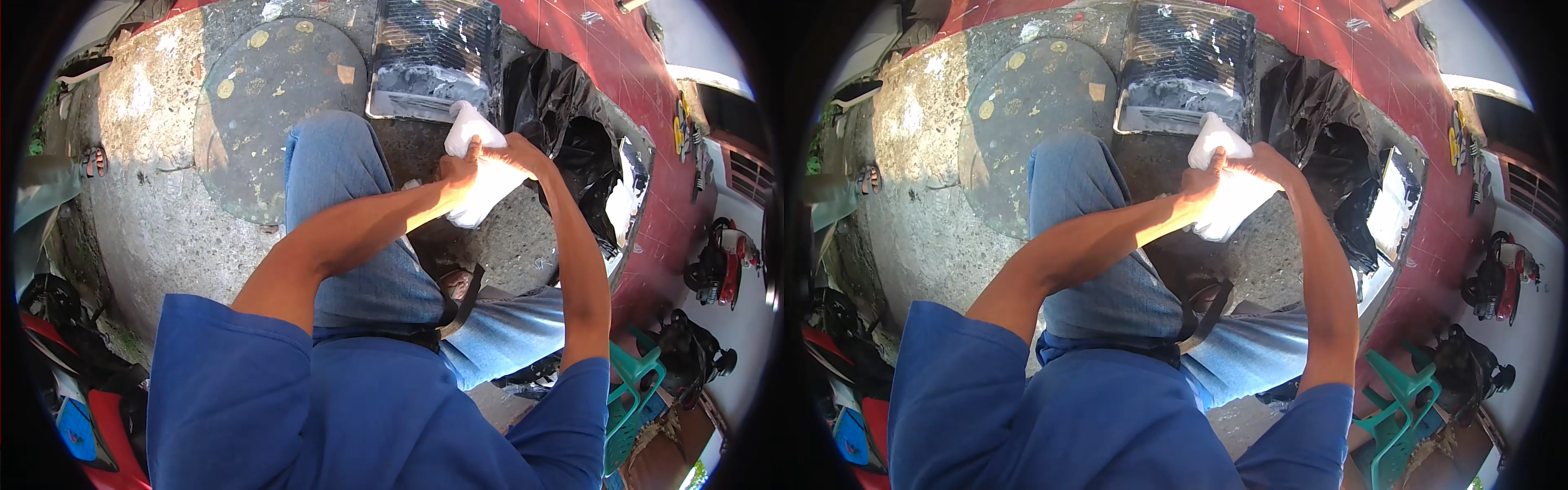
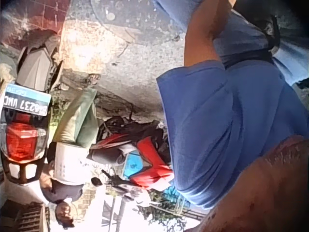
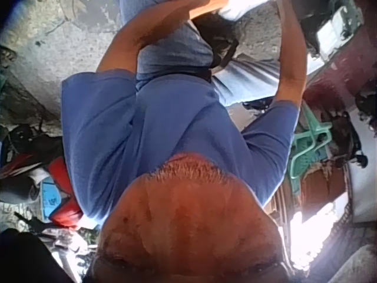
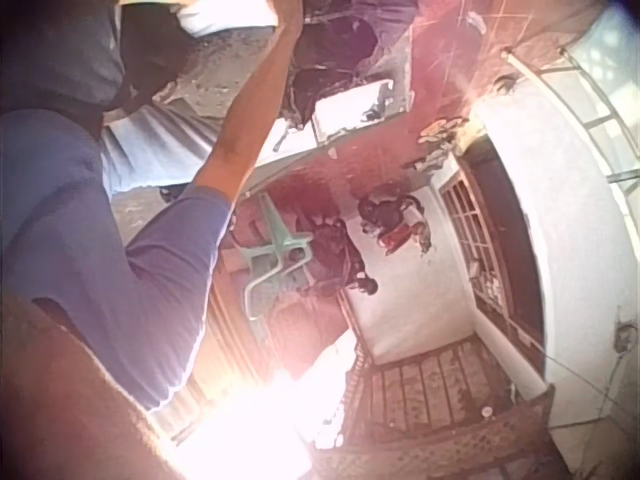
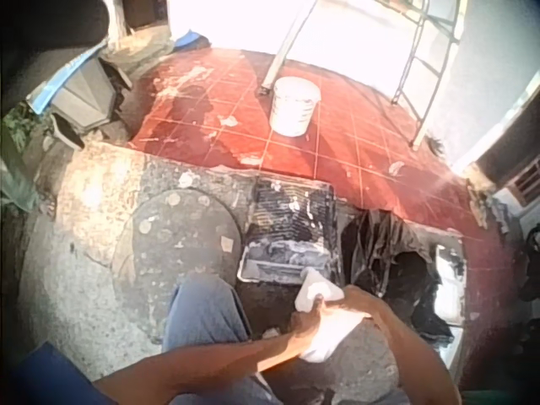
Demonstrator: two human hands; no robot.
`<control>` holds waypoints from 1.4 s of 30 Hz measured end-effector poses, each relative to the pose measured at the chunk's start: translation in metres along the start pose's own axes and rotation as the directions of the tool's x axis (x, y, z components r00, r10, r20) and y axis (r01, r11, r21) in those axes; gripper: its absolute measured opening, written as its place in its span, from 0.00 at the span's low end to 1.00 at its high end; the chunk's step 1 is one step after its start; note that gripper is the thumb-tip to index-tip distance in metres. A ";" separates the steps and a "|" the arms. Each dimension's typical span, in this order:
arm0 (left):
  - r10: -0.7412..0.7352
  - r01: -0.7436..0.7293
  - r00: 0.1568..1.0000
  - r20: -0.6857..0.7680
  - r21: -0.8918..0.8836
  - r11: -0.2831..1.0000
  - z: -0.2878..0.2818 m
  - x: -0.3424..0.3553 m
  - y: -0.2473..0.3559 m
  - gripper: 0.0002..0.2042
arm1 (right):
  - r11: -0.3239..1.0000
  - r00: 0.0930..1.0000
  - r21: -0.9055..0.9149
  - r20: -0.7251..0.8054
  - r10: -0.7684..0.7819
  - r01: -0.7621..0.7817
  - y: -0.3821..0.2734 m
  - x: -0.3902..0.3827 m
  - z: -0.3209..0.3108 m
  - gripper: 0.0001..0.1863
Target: The person picks up a paint tray, then unfolds and ties a plastic bag around a white container.
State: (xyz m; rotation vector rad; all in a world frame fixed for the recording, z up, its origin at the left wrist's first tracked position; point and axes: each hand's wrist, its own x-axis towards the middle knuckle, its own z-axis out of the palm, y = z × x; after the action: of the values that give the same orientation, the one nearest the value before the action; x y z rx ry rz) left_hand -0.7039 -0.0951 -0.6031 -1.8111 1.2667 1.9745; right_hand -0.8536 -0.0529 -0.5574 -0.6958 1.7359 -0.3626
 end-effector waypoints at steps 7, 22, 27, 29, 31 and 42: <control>-0.031 0.031 0.999 0.017 -0.013 0.999 -0.012 -0.018 0.014 0.45 | 0.997 0.998 -0.038 -0.002 0.061 -0.061 -0.008 0.000 -0.001 0.29; -0.056 0.057 0.998 0.021 -0.034 0.998 -0.020 -0.023 0.017 0.40 | 0.992 1.000 0.126 0.023 -0.001 -0.002 -0.015 0.004 0.006 0.23; -0.068 0.067 0.998 -0.014 -0.076 0.995 -0.023 -0.024 0.018 0.40 | 0.993 1.000 0.119 0.020 0.004 -0.007 -0.021 0.004 0.009 0.22; -0.079 0.077 0.997 -0.026 -0.075 0.994 -0.022 -0.028 0.018 0.40 | 0.994 1.000 0.110 0.025 0.004 -0.006 -0.019 0.006 0.010 0.21; -0.088 0.085 0.995 -0.035 -0.073 0.994 -0.021 -0.032 0.019 0.40 | 0.995 1.000 0.101 0.027 0.004 -0.007 -0.015 0.005 0.008 0.21; -0.078 0.072 0.987 -0.141 -0.051 0.996 -0.025 -0.041 0.018 0.35 | 0.998 0.998 0.066 0.064 -0.023 0.019 -0.032 0.000 0.016 0.18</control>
State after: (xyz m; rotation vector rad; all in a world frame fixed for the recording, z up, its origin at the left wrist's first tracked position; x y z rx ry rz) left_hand -0.6871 -0.1070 -0.5561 -2.0233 1.1815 1.8791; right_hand -0.8298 -0.0760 -0.5433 -0.6718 1.6493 -0.4053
